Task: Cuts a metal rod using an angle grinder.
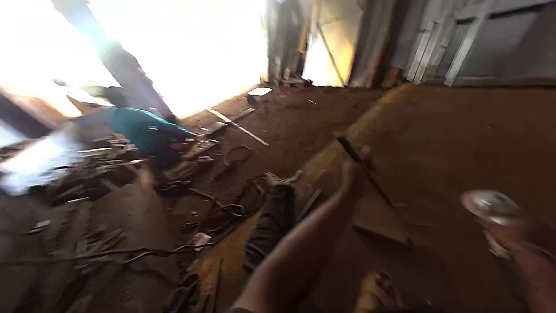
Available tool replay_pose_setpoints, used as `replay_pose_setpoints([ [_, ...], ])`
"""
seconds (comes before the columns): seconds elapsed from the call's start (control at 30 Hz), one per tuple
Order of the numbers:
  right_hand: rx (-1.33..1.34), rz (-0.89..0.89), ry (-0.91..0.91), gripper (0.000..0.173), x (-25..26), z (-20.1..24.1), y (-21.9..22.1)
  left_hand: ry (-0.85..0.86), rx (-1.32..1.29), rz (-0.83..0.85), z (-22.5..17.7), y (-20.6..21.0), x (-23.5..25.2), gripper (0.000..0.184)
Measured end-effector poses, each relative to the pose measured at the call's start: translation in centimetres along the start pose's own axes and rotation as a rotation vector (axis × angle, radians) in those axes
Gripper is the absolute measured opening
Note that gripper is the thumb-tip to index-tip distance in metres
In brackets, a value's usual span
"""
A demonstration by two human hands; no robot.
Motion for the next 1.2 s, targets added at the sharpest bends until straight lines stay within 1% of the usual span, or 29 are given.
replay_pose_setpoints([
  [0.03,-0.016,-0.014,0.058,0.067,1.6,-2.3,0.6,0.075,-0.063,-0.044,-0.6,0.1,0.7,0.042],
  [0.13,-0.035,0.029,0.251,0.073,3.2,-3.7,0.9,0.225,-0.136,-0.141,-6.4,0.1,-1.6,0.036],
  [0.2,-0.034,0.047,0.286,0.080,3.8,-3.9,1.2,0.270,-0.181,-0.213,-9.1,-0.5,-3.3,0.037],
  [0.23,-0.034,0.052,0.299,0.080,3.8,-4.0,1.3,0.295,-0.210,-0.229,-9.6,-0.9,-3.9,0.039],
  [0.3,-0.074,0.086,0.328,0.083,4.1,-4.7,1.6,0.315,-0.257,-0.273,-9.2,-1.4,-5.0,0.042],
  [0.33,-0.096,0.098,0.335,0.085,4.5,-5.2,2.0,0.323,-0.280,-0.298,-8.6,-1.7,-5.6,0.044],
  [0.4,-0.124,0.116,0.337,0.083,5.1,-5.7,2.6,0.316,-0.301,-0.347,-6.8,-2.2,-6.3,0.046],
  [0.5,-0.142,0.135,0.316,0.084,4.9,-5.1,2.9,0.271,-0.300,-0.400,-3.5,-2.9,-7.1,0.045],
  [0.6,-0.167,0.156,0.310,0.086,4.3,-4.0,2.6,0.212,-0.297,-0.450,-1.5,-2.7,-7.9,0.041],
  [0.73,-0.232,0.185,0.283,0.082,4.5,-3.0,3.2,0.242,-0.340,-0.436,-2.6,-2.5,-8.8,0.036],
  [0.87,-0.290,0.228,0.256,0.083,5.3,-2.2,4.4,0.291,-0.356,-0.411,-4.9,-2.6,-9.8,0.042],
  [0.93,-0.304,0.244,0.237,0.082,5.6,-2.2,5.2,0.307,-0.343,-0.381,-5.3,-2.8,-10.3,0.045],
  [1.03,-0.344,0.267,0.233,0.085,5.9,-2.2,5.7,0.307,-0.305,-0.346,-4.6,-3.0,-10.5,0.048],
  [1.2,-0.351,0.272,0.215,0.082,5.7,-2.4,5.7,0.275,-0.277,-0.351,-1.7,-3.0,-10.9,0.045],
])
Point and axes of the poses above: each hand's wrist, its own x-axis towards the middle knuckle, its own y-axis out of the palm, z = x × y, the point moved 4 cm from there along x, towards the middle knuckle, and after that the axes turned 11 degrees about z, right-handed, at the moved point
